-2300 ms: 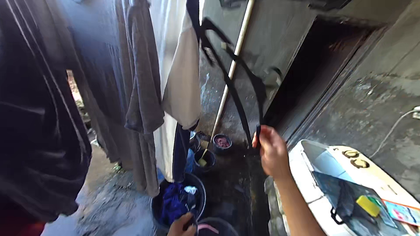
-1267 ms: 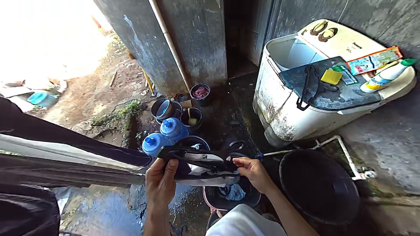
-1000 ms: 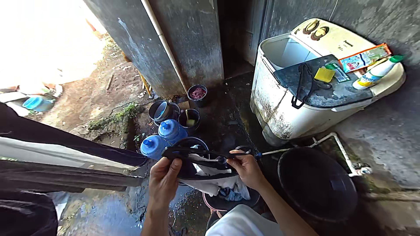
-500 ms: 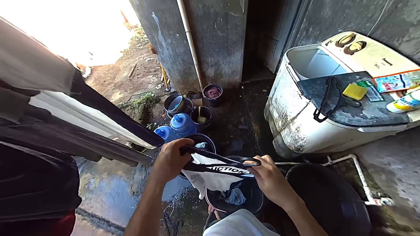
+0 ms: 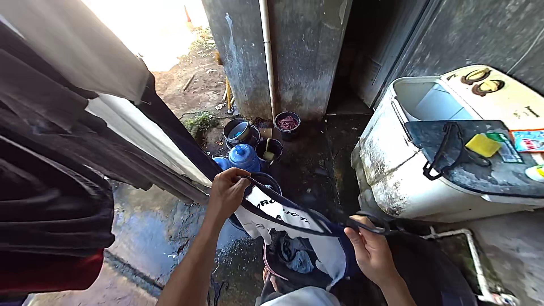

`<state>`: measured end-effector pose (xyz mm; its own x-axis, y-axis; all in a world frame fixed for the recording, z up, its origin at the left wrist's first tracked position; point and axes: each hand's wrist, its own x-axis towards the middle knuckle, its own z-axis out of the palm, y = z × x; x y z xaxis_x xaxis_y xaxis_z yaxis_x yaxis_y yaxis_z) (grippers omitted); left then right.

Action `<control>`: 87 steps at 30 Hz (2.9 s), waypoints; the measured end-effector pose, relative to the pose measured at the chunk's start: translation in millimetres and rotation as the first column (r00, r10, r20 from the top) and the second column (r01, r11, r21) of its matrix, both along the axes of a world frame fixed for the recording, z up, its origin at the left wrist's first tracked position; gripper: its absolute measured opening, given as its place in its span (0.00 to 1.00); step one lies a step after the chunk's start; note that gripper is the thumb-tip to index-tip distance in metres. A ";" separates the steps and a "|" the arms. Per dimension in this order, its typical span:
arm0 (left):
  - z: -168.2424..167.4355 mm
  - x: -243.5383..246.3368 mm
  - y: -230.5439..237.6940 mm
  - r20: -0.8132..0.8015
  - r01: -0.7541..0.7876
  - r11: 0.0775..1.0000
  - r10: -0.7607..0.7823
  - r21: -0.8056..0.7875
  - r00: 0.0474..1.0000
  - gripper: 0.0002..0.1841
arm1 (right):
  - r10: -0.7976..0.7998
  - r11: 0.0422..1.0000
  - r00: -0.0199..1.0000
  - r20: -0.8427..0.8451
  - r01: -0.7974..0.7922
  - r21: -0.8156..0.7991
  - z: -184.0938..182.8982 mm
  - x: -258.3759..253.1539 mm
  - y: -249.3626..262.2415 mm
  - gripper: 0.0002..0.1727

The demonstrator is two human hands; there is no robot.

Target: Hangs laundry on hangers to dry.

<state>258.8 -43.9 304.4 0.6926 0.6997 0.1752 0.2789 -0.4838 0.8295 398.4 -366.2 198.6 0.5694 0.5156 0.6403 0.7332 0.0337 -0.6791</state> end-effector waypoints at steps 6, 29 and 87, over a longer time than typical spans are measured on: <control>8.7 0.0 -17.5 0.017 0.194 0.974 -0.193 -0.117 0.981 0.05 | 0.037 0.932 0.964 0.265 0.062 -0.357 2.1 -9.8 16.3 0.16; -5.8 12.0 -35.2 0.057 0.760 0.609 -0.787 0.227 0.614 0.15 | 0.148 0.939 0.925 0.350 -0.020 -0.344 123.5 41.8 -17.9 0.18; 59.2 72.5 -31.3 0.014 0.913 0.354 -0.931 -0.202 0.364 0.14 | 0.193 0.924 0.974 -0.119 -0.221 -0.313 176.0 45.0 -33.7 0.10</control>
